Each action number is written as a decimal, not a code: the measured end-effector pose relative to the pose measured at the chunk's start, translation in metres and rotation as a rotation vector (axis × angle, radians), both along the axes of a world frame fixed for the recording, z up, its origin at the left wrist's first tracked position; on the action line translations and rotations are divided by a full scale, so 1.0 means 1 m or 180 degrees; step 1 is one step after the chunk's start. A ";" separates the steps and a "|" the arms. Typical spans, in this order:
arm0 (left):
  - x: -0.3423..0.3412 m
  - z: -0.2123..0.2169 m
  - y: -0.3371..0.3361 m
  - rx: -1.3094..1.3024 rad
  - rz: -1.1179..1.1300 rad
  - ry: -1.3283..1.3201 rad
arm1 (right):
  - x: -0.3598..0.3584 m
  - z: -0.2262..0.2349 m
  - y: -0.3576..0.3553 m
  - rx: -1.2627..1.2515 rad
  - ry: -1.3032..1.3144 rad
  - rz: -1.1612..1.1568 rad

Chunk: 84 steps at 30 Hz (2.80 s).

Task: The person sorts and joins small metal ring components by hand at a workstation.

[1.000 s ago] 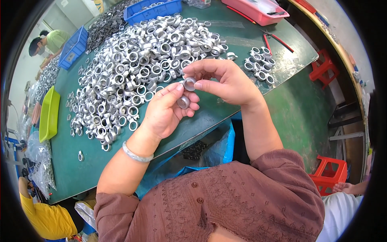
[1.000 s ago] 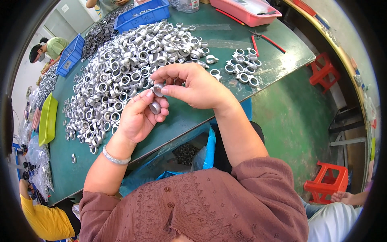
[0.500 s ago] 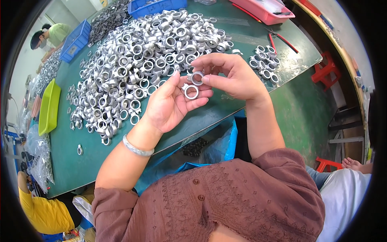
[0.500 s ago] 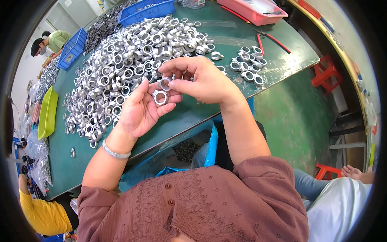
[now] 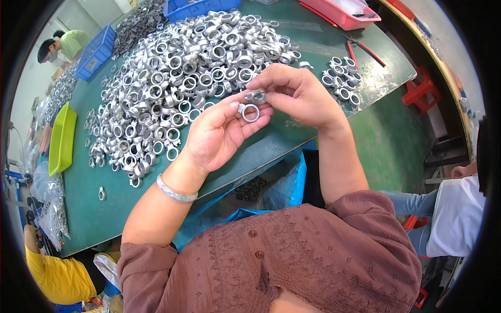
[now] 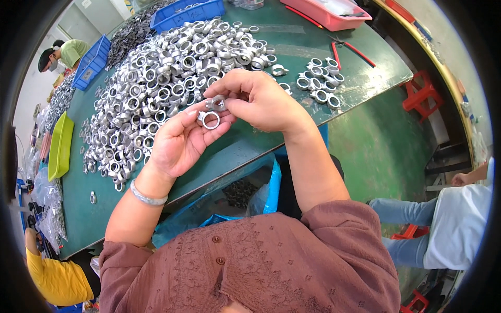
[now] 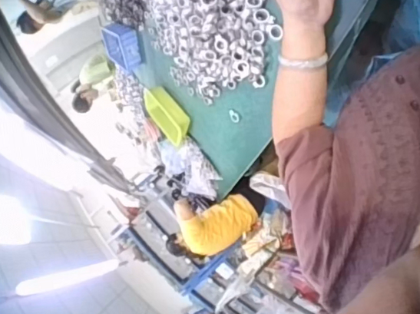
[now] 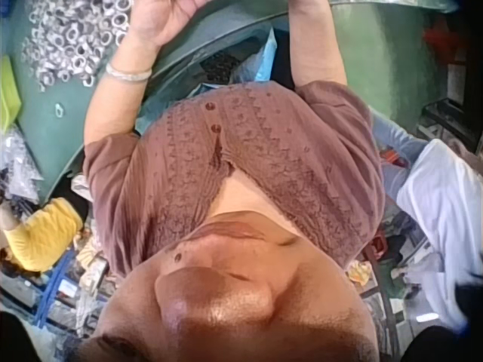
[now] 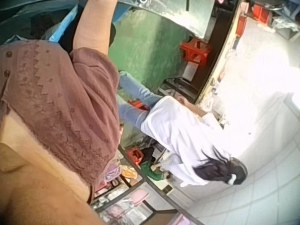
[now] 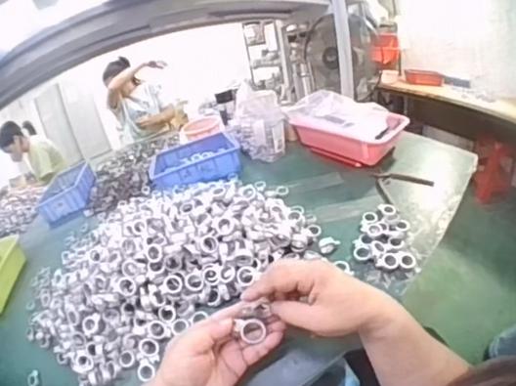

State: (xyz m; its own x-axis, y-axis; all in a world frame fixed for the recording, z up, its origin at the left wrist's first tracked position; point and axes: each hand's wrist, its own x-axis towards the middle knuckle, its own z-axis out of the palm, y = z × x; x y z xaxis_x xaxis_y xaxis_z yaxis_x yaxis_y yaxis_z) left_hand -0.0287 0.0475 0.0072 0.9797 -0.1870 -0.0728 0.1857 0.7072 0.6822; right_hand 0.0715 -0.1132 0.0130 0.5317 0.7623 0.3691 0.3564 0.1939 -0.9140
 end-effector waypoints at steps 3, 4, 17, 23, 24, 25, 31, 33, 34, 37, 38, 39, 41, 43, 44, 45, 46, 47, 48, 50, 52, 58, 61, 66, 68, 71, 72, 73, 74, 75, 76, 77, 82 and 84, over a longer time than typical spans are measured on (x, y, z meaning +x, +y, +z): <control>0.000 -0.001 0.000 0.0165 0.0003 -0.0102 | 0.000 0.000 -0.001 -0.0024 0.0156 -0.0053; 0.000 -0.001 0.000 0.0156 0.0018 -0.0091 | -0.001 0.001 -0.001 -0.0025 0.0157 -0.0053; -0.001 -0.002 0.001 0.0264 0.0075 -0.0138 | 0.001 0.002 -0.002 0.0238 0.0179 -0.0119; 0.000 -0.002 -0.001 0.0195 0.0148 -0.0110 | 0.001 0.003 -0.005 0.0132 0.0197 -0.0098; 0.000 0.000 -0.003 0.0247 0.0243 -0.0025 | 0.001 0.003 -0.005 0.0097 0.0313 -0.0120; 0.000 0.000 -0.003 0.0299 0.0339 0.0061 | 0.000 0.004 -0.004 0.0096 0.0314 -0.0120; -0.001 -0.019 0.017 0.0216 -0.0146 -0.0210 | -0.005 0.010 -0.004 0.0136 0.0573 -0.0225; -0.002 -0.015 0.014 0.0532 -0.0029 -0.0085 | -0.005 0.011 -0.004 0.0137 0.0633 -0.0221; -0.002 -0.011 0.011 0.0847 0.0087 0.0038 | -0.006 0.011 -0.004 0.0135 0.0633 -0.0221; -0.002 -0.004 0.002 0.0672 0.0229 0.0213 | -0.006 0.011 -0.004 0.0154 0.0672 -0.0241; -0.001 -0.004 0.002 0.0669 0.0235 0.0214 | -0.006 0.011 -0.005 0.0113 0.0648 -0.0301; -0.001 -0.004 0.002 0.0571 0.0226 0.0228 | -0.006 0.010 -0.005 0.0072 0.0624 -0.0361; 0.000 -0.003 0.002 0.0470 0.0218 0.0243 | -0.006 0.011 -0.005 0.0059 0.0635 -0.0361; 0.000 -0.002 0.002 0.0176 0.0132 0.0287 | -0.005 0.010 -0.004 0.0048 0.0646 -0.0364; 0.000 -0.001 0.002 0.0175 0.0133 0.0287 | -0.005 0.010 -0.005 0.0056 0.0659 -0.0348; 0.000 -0.001 0.002 0.0143 0.0130 0.0277 | -0.005 0.009 -0.005 0.0063 0.0672 -0.0332; 0.000 -0.001 0.002 0.0113 0.0130 0.0268 | -0.005 0.009 -0.004 0.0063 0.0672 -0.0329; 0.001 -0.001 0.003 0.0113 0.0133 0.0267 | -0.005 0.009 -0.004 0.0077 0.0679 -0.0311; 0.001 -0.003 0.003 0.0090 0.0132 0.0251 | -0.005 0.010 -0.004 0.0091 0.0686 -0.0294; 0.002 -0.003 0.004 0.0069 0.0123 0.0239 | -0.006 0.010 -0.004 0.0111 0.0675 -0.0293; 0.002 -0.003 0.004 0.0091 0.0075 0.0195 | -0.006 0.011 -0.004 0.0131 0.0660 -0.0289; 0.002 -0.006 0.006 0.0131 0.0179 -0.0008 | -0.005 0.010 -0.006 0.0099 0.0544 -0.0199; 0.003 -0.006 0.006 0.0084 0.0148 -0.0014 | -0.006 0.010 -0.005 0.0211 0.0480 -0.0172; 0.003 -0.005 0.004 0.0035 0.0216 0.0036 | -0.006 0.009 -0.006 0.0202 0.0392 -0.0068; 0.003 -0.005 0.005 0.0021 0.0235 0.0061 | -0.006 0.010 -0.006 0.0180 0.0359 -0.0035; 0.003 -0.005 0.005 0.0016 0.0260 0.0104 | -0.009 0.011 -0.005 0.0254 0.0458 0.0030; 0.002 -0.003 0.005 0.0040 0.0263 0.0109 | -0.010 0.012 -0.004 0.0351 0.0591 0.0065; 0.002 -0.002 0.004 0.0065 0.0266 0.0114 | -0.011 0.012 -0.004 0.0353 0.0588 0.0065; 0.002 -0.002 0.004 0.0067 0.0266 0.0112 | -0.011 0.011 -0.004 0.0360 0.0597 0.0084; 0.002 -0.003 0.004 0.0072 0.0275 0.0108 | -0.012 0.011 -0.004 0.0367 0.0606 0.0105; 0.002 -0.003 0.004 0.0077 0.0283 0.0105 | -0.012 0.011 -0.004 0.0367 0.0605 0.0105; 0.002 -0.003 0.003 0.0077 0.0284 0.0104 | -0.012 0.011 -0.004 0.0353 0.0602 0.0111; 0.002 0.002 0.000 0.0181 0.0358 0.0114 | -0.014 0.013 -0.003 0.0333 0.0572 0.0137; 0.000 -0.004 0.002 0.0105 0.0256 0.0121 | -0.016 0.013 -0.001 0.0199 0.0488 0.0302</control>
